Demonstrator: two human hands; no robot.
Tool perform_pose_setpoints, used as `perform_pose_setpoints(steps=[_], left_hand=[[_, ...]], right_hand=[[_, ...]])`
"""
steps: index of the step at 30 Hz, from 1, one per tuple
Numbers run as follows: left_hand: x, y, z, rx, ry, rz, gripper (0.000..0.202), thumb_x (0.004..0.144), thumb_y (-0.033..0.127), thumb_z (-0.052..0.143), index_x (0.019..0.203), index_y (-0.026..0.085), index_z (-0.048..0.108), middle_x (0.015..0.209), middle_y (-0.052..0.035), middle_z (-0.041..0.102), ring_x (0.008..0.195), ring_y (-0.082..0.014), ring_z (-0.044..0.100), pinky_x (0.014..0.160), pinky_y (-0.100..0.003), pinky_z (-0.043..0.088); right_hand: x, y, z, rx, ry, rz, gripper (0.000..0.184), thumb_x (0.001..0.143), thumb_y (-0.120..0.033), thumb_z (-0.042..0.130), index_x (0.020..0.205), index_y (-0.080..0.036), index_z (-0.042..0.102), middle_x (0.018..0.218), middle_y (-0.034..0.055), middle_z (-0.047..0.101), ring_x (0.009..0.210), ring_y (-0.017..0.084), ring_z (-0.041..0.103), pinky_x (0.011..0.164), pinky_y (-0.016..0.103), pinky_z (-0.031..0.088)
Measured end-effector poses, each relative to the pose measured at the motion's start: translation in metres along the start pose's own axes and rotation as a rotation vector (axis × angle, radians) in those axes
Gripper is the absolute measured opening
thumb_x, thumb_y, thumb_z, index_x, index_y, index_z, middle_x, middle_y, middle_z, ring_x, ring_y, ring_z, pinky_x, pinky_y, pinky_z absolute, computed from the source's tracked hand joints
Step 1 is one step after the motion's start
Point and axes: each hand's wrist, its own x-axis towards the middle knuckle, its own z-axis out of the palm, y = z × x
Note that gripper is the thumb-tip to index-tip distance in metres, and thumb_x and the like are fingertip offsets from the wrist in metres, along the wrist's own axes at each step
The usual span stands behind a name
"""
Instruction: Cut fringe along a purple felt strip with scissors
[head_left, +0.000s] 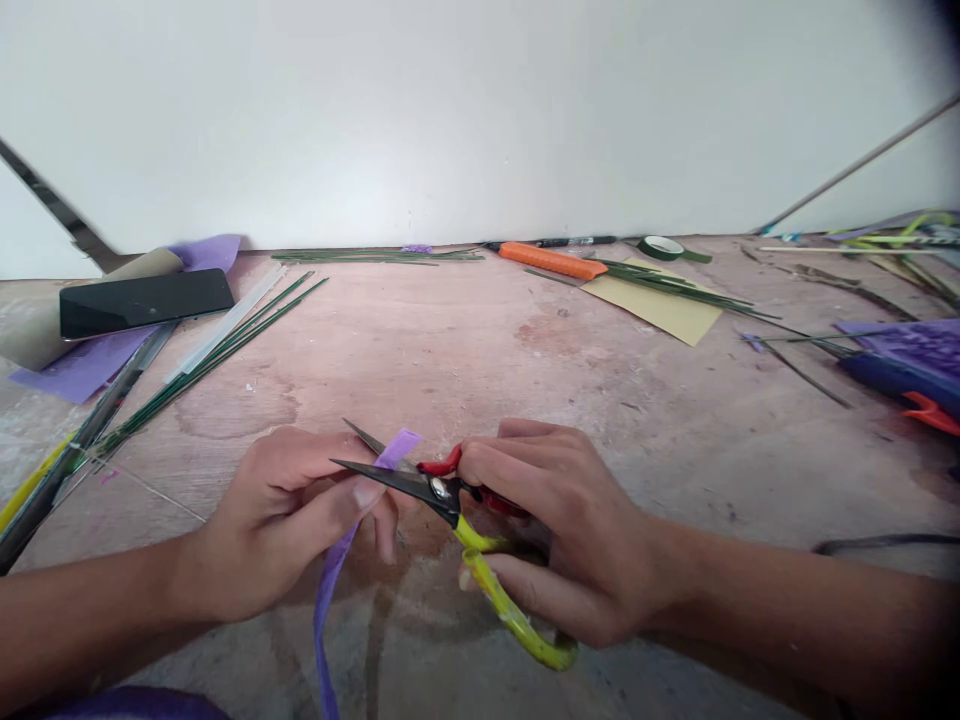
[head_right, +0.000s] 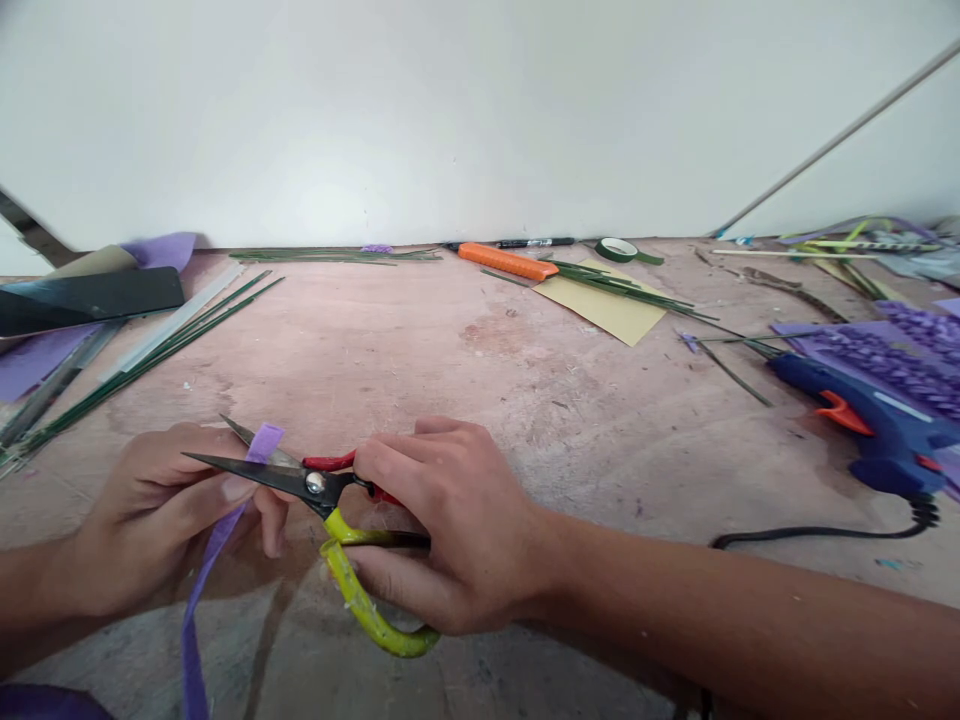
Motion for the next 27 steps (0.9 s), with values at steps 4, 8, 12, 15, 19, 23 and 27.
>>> perform_pose_setpoints(steps=[4, 8, 12, 15, 19, 23, 27], left_hand=[[0.0007, 0.0000, -0.0001, 0.005, -0.006, 0.012, 0.032, 0.095, 0.017, 0.048, 0.071, 0.014, 0.069, 0.062, -0.0035, 0.072, 0.056, -0.0124, 0.063, 0.055, -0.020, 0.046], [0.0007, 0.0007, -0.0002, -0.009, -0.013, 0.022, 0.031, 0.095, 0.016, 0.048, 0.072, 0.014, 0.071, 0.061, -0.0037, 0.072, 0.055, -0.0125, 0.063, 0.055, -0.020, 0.048], [-0.0019, -0.0007, 0.0003, -0.052, 0.001, -0.007, 0.029, 0.096, 0.016, 0.049, 0.078, 0.014, 0.072, 0.062, -0.0026, 0.073, 0.057, -0.0121, 0.067, 0.057, -0.019, 0.050], [-0.0034, -0.0025, 0.0009, -0.091, 0.008, -0.056, 0.028, 0.096, 0.018, 0.050, 0.078, 0.014, 0.071, 0.063, -0.0027, 0.073, 0.056, -0.0118, 0.068, 0.056, -0.018, 0.051], [-0.0025, -0.0013, 0.0014, -0.145, -0.008, -0.089, 0.028, 0.097, 0.020, 0.049, 0.078, 0.013, 0.069, 0.062, -0.0045, 0.073, 0.054, -0.0135, 0.069, 0.052, -0.018, 0.051], [-0.0014, 0.0014, 0.0014, -0.123, -0.038, -0.057, 0.027, 0.096, 0.015, 0.048, 0.077, 0.013, 0.068, 0.060, -0.0041, 0.073, 0.054, -0.0128, 0.069, 0.055, -0.018, 0.052], [-0.0021, 0.0008, 0.0012, -0.111, -0.013, -0.061, 0.028, 0.096, 0.016, 0.048, 0.075, 0.012, 0.067, 0.059, -0.0031, 0.072, 0.052, -0.0108, 0.067, 0.053, -0.015, 0.050]], right_hand=[[0.0010, -0.0001, 0.0001, -0.010, 0.000, 0.007, 0.023, 0.084, -0.035, 0.051, 0.075, -0.022, 0.033, 0.062, -0.0055, 0.043, 0.050, 0.012, 0.032, 0.056, 0.029, 0.021], [0.0005, -0.0002, -0.0008, 0.002, -0.006, -0.006, 0.024, 0.086, -0.034, 0.051, 0.075, -0.022, 0.033, 0.063, -0.0052, 0.043, 0.051, 0.012, 0.033, 0.056, 0.029, 0.021], [-0.0012, 0.0004, -0.0018, 0.045, -0.028, -0.029, 0.024, 0.091, -0.033, 0.048, 0.075, -0.022, 0.033, 0.064, -0.0045, 0.044, 0.053, 0.012, 0.034, 0.057, 0.029, 0.021], [-0.0019, 0.0012, -0.0016, 0.063, -0.026, -0.039, 0.024, 0.094, -0.033, 0.046, 0.076, -0.022, 0.034, 0.066, -0.0044, 0.045, 0.054, 0.012, 0.035, 0.057, 0.029, 0.021], [-0.0007, 0.0010, -0.0013, 0.073, -0.016, -0.047, 0.026, 0.091, -0.032, 0.051, 0.076, -0.022, 0.033, 0.065, -0.0054, 0.041, 0.054, 0.012, 0.033, 0.057, 0.028, 0.019], [0.0007, 0.0002, -0.0017, 0.075, -0.024, -0.055, 0.025, 0.091, -0.031, 0.051, 0.077, -0.022, 0.033, 0.065, -0.0055, 0.040, 0.054, 0.012, 0.032, 0.057, 0.028, 0.020], [-0.0002, 0.0005, -0.0020, 0.063, -0.038, -0.047, 0.024, 0.093, -0.032, 0.047, 0.076, -0.022, 0.034, 0.066, -0.0044, 0.044, 0.055, 0.012, 0.035, 0.057, 0.029, 0.020]])
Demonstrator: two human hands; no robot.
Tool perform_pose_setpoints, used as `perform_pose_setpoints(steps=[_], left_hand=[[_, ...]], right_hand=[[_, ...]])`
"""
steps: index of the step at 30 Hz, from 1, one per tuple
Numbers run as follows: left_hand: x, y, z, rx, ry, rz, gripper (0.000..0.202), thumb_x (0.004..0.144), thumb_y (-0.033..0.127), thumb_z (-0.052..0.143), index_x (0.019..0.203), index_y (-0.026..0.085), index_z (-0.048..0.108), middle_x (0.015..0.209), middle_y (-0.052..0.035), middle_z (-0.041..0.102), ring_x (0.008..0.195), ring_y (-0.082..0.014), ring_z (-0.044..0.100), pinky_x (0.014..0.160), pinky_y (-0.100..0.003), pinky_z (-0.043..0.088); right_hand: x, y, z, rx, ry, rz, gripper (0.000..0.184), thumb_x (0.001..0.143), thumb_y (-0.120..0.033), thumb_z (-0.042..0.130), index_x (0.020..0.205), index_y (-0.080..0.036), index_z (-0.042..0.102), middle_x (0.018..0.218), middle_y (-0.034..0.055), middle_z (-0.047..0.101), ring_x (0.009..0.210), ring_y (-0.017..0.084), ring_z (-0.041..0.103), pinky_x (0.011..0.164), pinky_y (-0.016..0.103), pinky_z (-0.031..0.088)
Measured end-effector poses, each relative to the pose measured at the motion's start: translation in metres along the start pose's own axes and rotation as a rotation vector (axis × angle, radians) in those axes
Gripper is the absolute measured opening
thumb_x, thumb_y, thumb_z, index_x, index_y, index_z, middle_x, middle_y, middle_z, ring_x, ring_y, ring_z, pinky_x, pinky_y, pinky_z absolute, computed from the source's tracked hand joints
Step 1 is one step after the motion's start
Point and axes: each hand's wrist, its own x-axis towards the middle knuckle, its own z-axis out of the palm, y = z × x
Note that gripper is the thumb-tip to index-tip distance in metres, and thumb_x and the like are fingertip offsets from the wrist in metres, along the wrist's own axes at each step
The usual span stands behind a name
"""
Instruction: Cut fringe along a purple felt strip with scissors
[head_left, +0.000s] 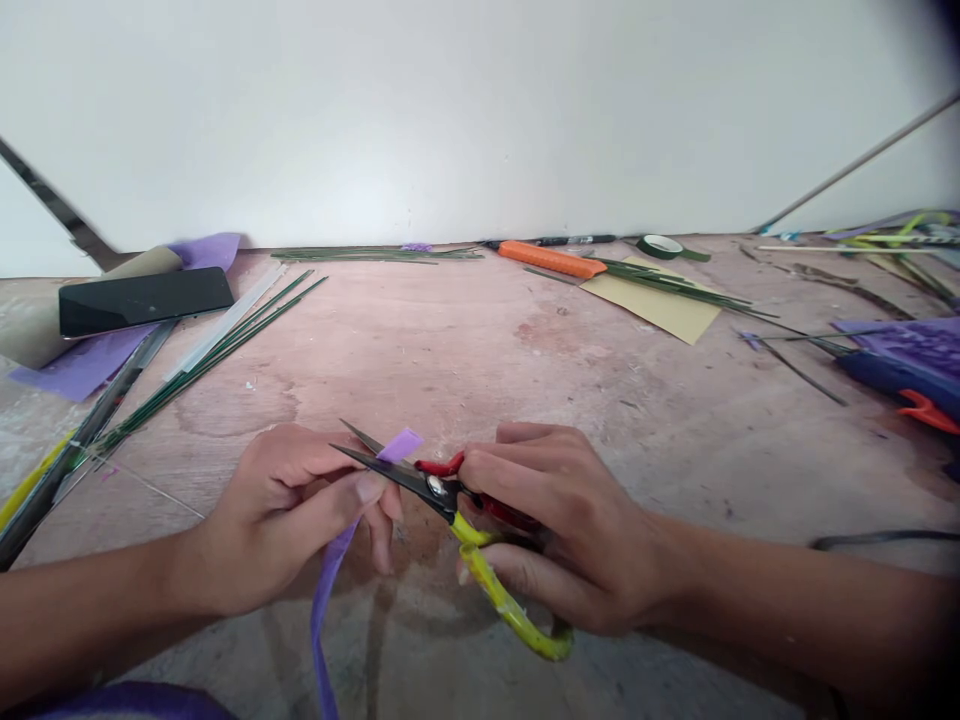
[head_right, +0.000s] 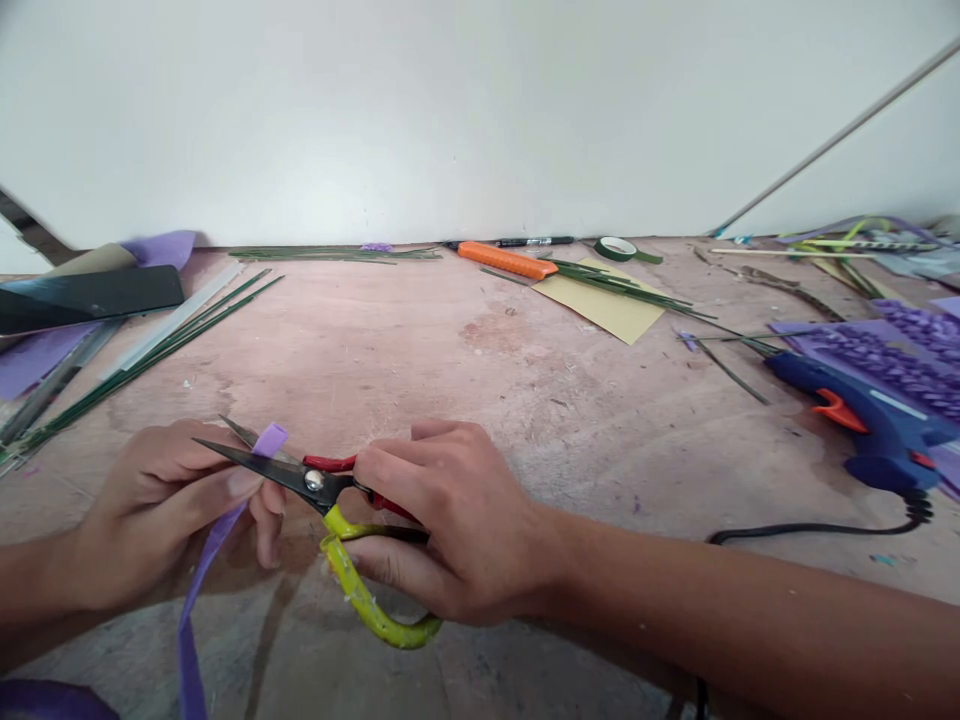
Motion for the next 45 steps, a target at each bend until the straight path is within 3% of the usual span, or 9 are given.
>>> perform_pose_setpoints(steps=[7, 15, 21, 27, 38, 45], left_hand=[[0.001, 0.000, -0.001, 0.027, -0.027, 0.001, 0.027, 0.095, 0.014, 0.049, 0.075, 0.013, 0.068, 0.059, -0.0008, 0.072, 0.055, -0.0090, 0.067, 0.058, -0.014, 0.050], [-0.004, -0.006, 0.000, -0.120, -0.028, -0.094, 0.029, 0.098, 0.028, 0.050, 0.083, 0.014, 0.070, 0.067, -0.0037, 0.072, 0.061, -0.0125, 0.067, 0.059, -0.019, 0.051], [-0.009, -0.012, 0.000, -0.199, 0.000, -0.147, 0.030, 0.100, 0.034, 0.046, 0.093, 0.015, 0.069, 0.067, -0.0043, 0.071, 0.056, -0.0146, 0.065, 0.049, -0.021, 0.046], [-0.004, -0.007, -0.001, -0.067, -0.031, -0.053, 0.030, 0.099, 0.029, 0.048, 0.085, 0.013, 0.069, 0.065, -0.0038, 0.070, 0.056, -0.0122, 0.064, 0.053, -0.019, 0.048], [-0.004, -0.006, 0.000, -0.061, 0.019, -0.092, 0.030, 0.098, 0.026, 0.049, 0.078, 0.014, 0.068, 0.061, -0.0022, 0.070, 0.051, -0.0117, 0.065, 0.050, -0.018, 0.050], [-0.001, -0.003, -0.001, -0.037, -0.025, -0.059, 0.028, 0.097, 0.022, 0.049, 0.078, 0.013, 0.068, 0.060, -0.0023, 0.070, 0.050, -0.0101, 0.066, 0.049, -0.015, 0.049]], right_hand=[[0.000, 0.001, 0.001, -0.001, 0.008, -0.007, 0.026, 0.093, -0.036, 0.046, 0.076, -0.022, 0.032, 0.063, -0.0053, 0.040, 0.052, 0.012, 0.033, 0.057, 0.028, 0.020], [0.000, 0.001, 0.001, -0.025, 0.031, 0.026, 0.024, 0.090, -0.032, 0.050, 0.076, -0.022, 0.033, 0.065, -0.0049, 0.043, 0.053, 0.013, 0.032, 0.057, 0.028, 0.019], [0.001, -0.002, 0.002, -0.032, 0.041, 0.077, 0.022, 0.083, -0.029, 0.051, 0.074, -0.022, 0.032, 0.064, -0.0056, 0.041, 0.052, 0.012, 0.028, 0.056, 0.029, 0.019], [0.000, -0.002, 0.002, -0.063, 0.048, 0.070, 0.023, 0.083, -0.029, 0.052, 0.073, -0.022, 0.033, 0.063, -0.0055, 0.041, 0.053, 0.012, 0.028, 0.056, 0.029, 0.019], [0.000, 0.000, 0.000, 0.000, 0.026, 0.008, 0.024, 0.093, -0.032, 0.047, 0.075, -0.022, 0.034, 0.065, -0.0047, 0.043, 0.053, 0.012, 0.033, 0.057, 0.029, 0.020], [0.001, 0.001, 0.001, -0.029, 0.030, 0.023, 0.025, 0.090, -0.033, 0.051, 0.075, -0.022, 0.033, 0.063, -0.0055, 0.042, 0.052, 0.012, 0.032, 0.057, 0.029, 0.020]])
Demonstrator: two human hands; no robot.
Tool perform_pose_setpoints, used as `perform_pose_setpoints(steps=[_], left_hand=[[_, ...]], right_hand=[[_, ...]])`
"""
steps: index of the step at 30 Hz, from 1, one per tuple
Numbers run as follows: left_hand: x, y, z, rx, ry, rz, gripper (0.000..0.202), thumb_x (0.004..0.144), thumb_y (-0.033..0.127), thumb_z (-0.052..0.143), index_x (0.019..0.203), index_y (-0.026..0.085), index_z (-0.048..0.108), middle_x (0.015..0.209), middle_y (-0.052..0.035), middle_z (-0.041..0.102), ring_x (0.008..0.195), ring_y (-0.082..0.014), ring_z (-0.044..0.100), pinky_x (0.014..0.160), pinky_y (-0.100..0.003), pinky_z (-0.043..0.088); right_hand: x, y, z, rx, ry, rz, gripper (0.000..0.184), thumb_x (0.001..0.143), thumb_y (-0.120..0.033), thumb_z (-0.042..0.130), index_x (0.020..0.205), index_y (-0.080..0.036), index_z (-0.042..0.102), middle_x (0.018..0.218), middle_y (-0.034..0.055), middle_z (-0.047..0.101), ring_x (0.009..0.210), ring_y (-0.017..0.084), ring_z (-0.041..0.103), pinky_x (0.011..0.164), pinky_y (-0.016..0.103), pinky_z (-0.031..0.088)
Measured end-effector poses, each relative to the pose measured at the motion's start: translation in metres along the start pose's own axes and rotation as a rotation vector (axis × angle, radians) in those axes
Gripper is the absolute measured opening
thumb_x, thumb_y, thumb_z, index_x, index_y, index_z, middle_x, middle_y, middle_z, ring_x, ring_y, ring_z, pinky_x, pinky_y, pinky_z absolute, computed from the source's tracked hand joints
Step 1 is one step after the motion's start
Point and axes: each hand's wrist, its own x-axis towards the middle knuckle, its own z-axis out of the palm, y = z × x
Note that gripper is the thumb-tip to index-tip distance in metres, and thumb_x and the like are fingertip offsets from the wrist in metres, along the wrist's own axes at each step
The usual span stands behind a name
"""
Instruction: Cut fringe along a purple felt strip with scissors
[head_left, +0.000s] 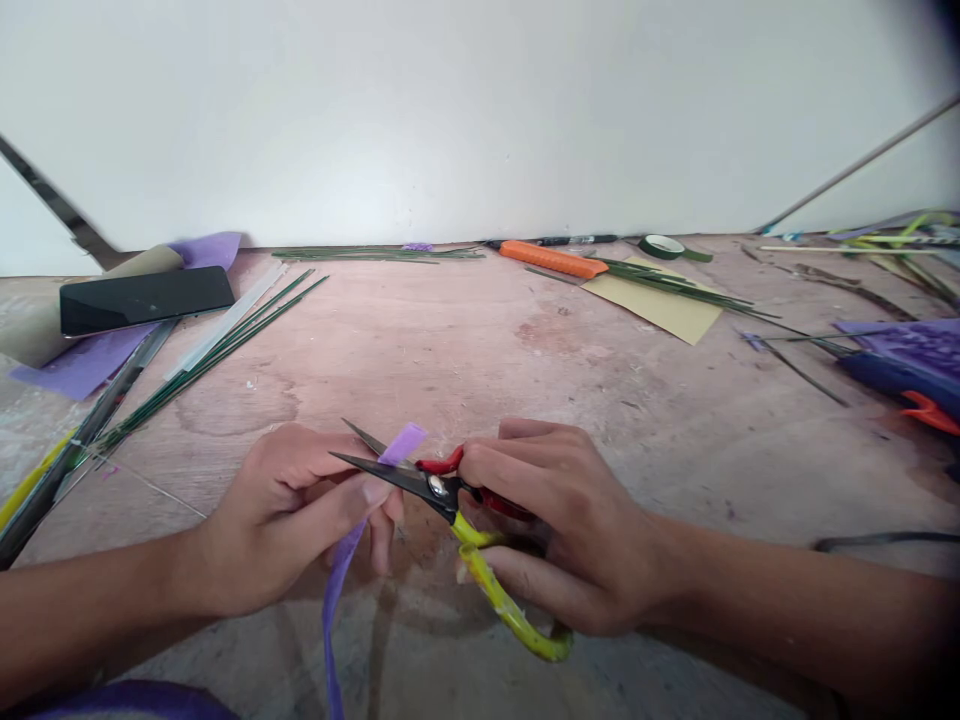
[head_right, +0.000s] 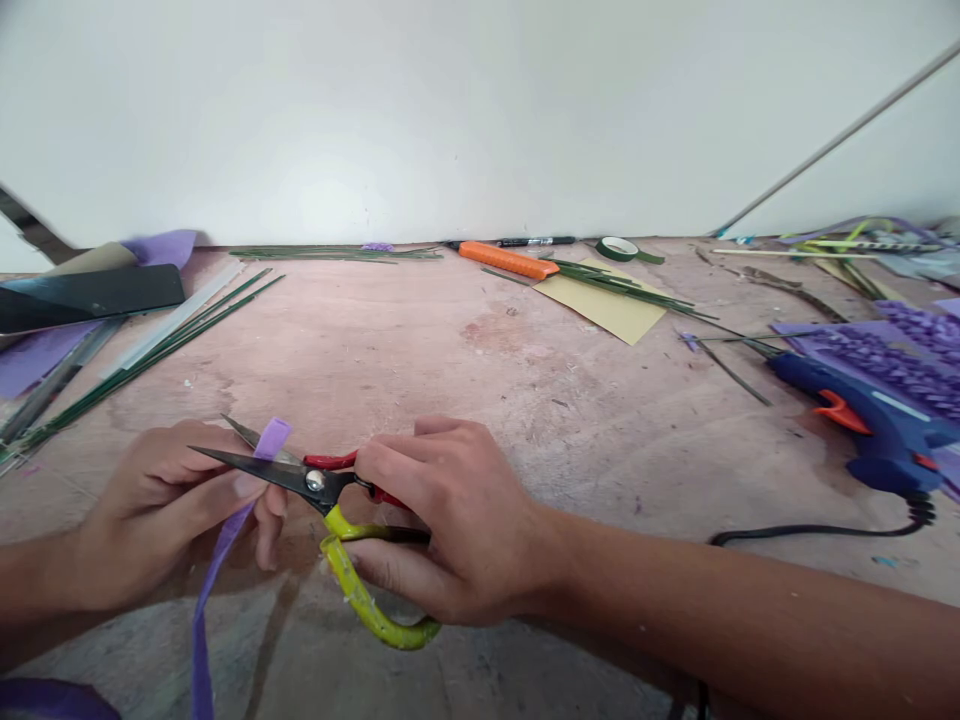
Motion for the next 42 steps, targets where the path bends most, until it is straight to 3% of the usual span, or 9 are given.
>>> perform_pose_setpoints(steps=[7, 12, 20, 30, 38, 42], left_hand=[[-0.0004, 0.0006, 0.0005, -0.039, 0.012, -0.049, 0.033, 0.098, 0.029, 0.050, 0.076, 0.012, 0.069, 0.060, -0.0052, 0.070, 0.049, -0.0128, 0.065, 0.048, -0.019, 0.050], [-0.0038, -0.0048, -0.0003, -0.139, -0.012, -0.089, 0.033, 0.098, 0.032, 0.049, 0.083, 0.011, 0.071, 0.068, -0.0074, 0.072, 0.059, -0.0166, 0.069, 0.055, -0.023, 0.053], [-0.0037, -0.0063, 0.0025, -0.242, 0.041, -0.087, 0.027, 0.098, 0.030, 0.051, 0.089, 0.014, 0.071, 0.066, -0.0046, 0.071, 0.058, -0.0131, 0.065, 0.053, -0.020, 0.048], [-0.0017, -0.0027, -0.0002, -0.004, 0.023, 0.019, 0.031, 0.099, 0.028, 0.048, 0.082, 0.013, 0.069, 0.064, -0.0041, 0.070, 0.053, -0.0121, 0.063, 0.050, -0.019, 0.046], [-0.0008, -0.0004, 0.0009, 0.025, 0.049, -0.013, 0.032, 0.098, 0.026, 0.048, 0.077, 0.014, 0.069, 0.061, -0.0030, 0.070, 0.050, -0.0110, 0.061, 0.047, -0.018, 0.044], [-0.0001, 0.0001, 0.0003, 0.017, 0.025, -0.002, 0.032, 0.099, 0.026, 0.048, 0.077, 0.014, 0.068, 0.061, -0.0027, 0.070, 0.052, -0.0109, 0.063, 0.050, -0.017, 0.046]], right_hand=[[-0.0012, -0.0009, -0.0009, -0.011, -0.011, -0.023, 0.026, 0.096, -0.036, 0.043, 0.075, -0.022, 0.035, 0.064, -0.0038, 0.045, 0.052, 0.013, 0.036, 0.057, 0.029, 0.020], [-0.0022, -0.0007, -0.0021, -0.014, 0.000, -0.005, 0.026, 0.095, -0.036, 0.044, 0.076, -0.022, 0.035, 0.063, -0.0041, 0.044, 0.052, 0.013, 0.036, 0.057, 0.028, 0.021], [0.0002, -0.0021, -0.0002, -0.025, 0.013, 0.034, 0.023, 0.087, -0.030, 0.051, 0.074, -0.022, 0.034, 0.063, -0.0052, 0.041, 0.051, 0.012, 0.032, 0.057, 0.028, 0.019], [0.0002, -0.0018, -0.0007, -0.035, 0.011, 0.029, 0.024, 0.085, -0.031, 0.051, 0.073, -0.022, 0.033, 0.063, -0.0052, 0.041, 0.052, 0.012, 0.030, 0.056, 0.029, 0.019], [0.0005, -0.0020, -0.0024, -0.026, -0.013, -0.002, 0.026, 0.094, -0.036, 0.045, 0.074, -0.022, 0.036, 0.062, -0.0042, 0.046, 0.052, 0.013, 0.036, 0.057, 0.029, 0.021], [0.0002, -0.0010, -0.0011, -0.011, 0.008, -0.004, 0.025, 0.091, -0.034, 0.048, 0.074, -0.022, 0.034, 0.062, -0.0052, 0.044, 0.051, 0.012, 0.034, 0.056, 0.028, 0.020]])
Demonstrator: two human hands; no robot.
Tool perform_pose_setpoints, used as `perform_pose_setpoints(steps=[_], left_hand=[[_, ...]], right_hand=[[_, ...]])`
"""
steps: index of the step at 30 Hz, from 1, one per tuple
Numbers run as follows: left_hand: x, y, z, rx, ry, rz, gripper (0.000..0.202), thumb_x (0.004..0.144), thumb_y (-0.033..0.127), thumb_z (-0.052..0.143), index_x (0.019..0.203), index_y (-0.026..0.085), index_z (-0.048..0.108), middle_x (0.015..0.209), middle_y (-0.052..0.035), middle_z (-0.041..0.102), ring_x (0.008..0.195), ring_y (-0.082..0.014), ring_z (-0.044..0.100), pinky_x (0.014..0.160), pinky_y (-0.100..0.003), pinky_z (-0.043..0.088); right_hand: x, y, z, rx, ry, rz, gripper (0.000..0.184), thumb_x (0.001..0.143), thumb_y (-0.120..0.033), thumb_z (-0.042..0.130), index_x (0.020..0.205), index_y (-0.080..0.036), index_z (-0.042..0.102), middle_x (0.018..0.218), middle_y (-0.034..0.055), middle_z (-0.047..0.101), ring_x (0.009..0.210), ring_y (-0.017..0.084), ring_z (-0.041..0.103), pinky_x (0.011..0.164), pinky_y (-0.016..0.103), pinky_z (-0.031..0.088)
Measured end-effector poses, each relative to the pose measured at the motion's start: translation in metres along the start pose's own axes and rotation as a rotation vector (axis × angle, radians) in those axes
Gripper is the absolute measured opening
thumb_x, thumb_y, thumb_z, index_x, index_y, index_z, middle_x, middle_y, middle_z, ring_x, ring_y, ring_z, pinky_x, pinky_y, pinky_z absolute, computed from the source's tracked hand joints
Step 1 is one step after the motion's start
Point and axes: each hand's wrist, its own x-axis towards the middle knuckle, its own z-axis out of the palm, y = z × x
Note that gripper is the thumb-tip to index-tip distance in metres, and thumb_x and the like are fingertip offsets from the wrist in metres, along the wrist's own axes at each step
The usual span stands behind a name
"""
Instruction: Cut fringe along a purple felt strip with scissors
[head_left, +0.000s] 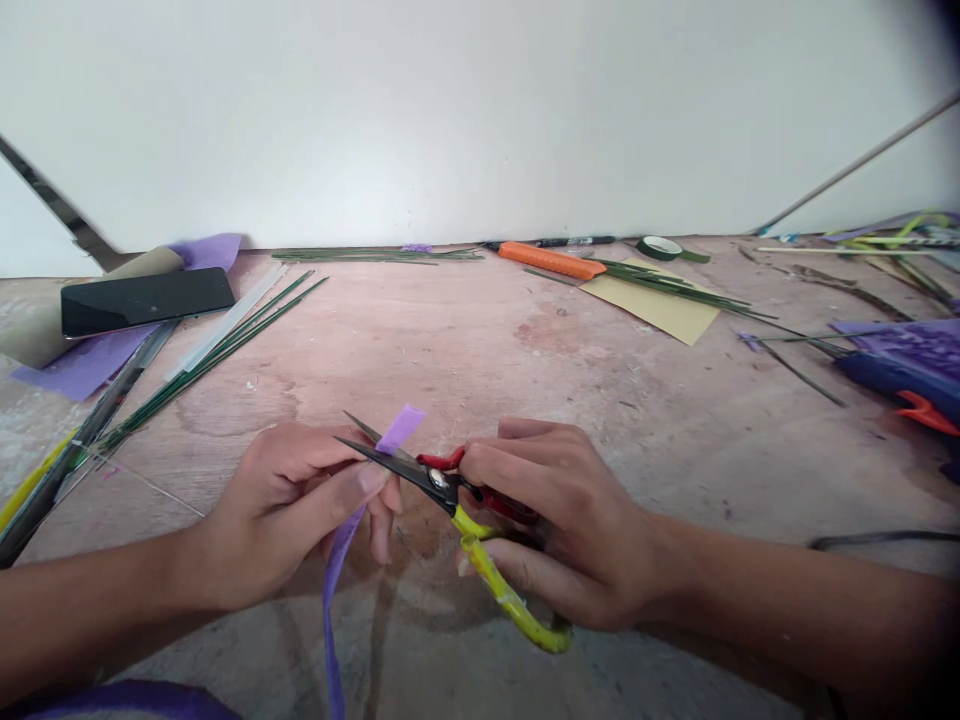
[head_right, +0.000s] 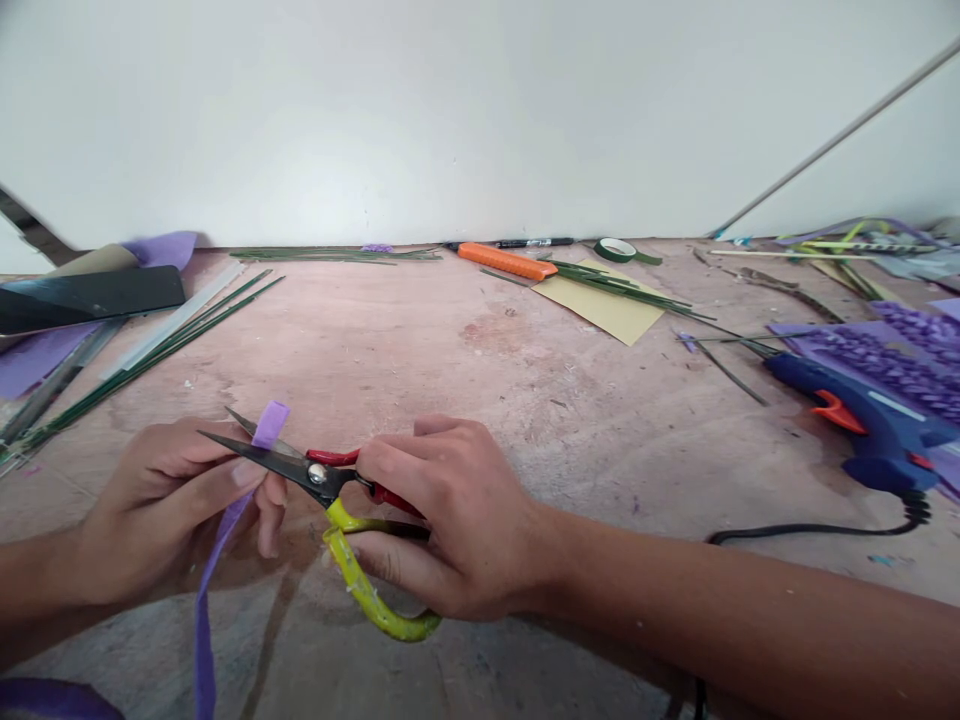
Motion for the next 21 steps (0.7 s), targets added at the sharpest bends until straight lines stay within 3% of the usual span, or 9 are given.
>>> perform_pose_setpoints(steps=[11, 16, 21], left_hand=[[-0.002, -0.003, 0.000, -0.100, -0.023, -0.069, 0.031, 0.098, 0.028, 0.049, 0.080, 0.012, 0.069, 0.061, -0.0050, 0.070, 0.052, -0.0132, 0.065, 0.051, -0.020, 0.049], [-0.003, -0.008, 0.001, -0.223, -0.014, -0.107, 0.028, 0.098, 0.029, 0.051, 0.089, 0.011, 0.071, 0.066, -0.0063, 0.071, 0.058, -0.0146, 0.066, 0.055, -0.022, 0.051], [-0.005, -0.008, 0.002, -0.228, 0.023, -0.100, 0.028, 0.099, 0.031, 0.049, 0.090, 0.014, 0.069, 0.066, -0.0045, 0.070, 0.055, -0.0128, 0.063, 0.049, -0.020, 0.044]], right_hand=[[-0.001, 0.001, -0.001, 0.025, -0.013, -0.005, 0.027, 0.096, -0.037, 0.044, 0.075, -0.022, 0.035, 0.062, -0.0043, 0.044, 0.052, 0.012, 0.036, 0.057, 0.028, 0.022], [-0.001, 0.000, 0.000, 0.008, 0.002, 0.029, 0.023, 0.092, -0.032, 0.047, 0.074, -0.022, 0.036, 0.062, -0.0049, 0.043, 0.051, 0.012, 0.033, 0.057, 0.028, 0.021], [0.001, -0.001, 0.000, 0.021, -0.003, 0.052, 0.023, 0.085, -0.029, 0.053, 0.073, -0.021, 0.035, 0.063, -0.0058, 0.040, 0.052, 0.011, 0.030, 0.056, 0.028, 0.019]])
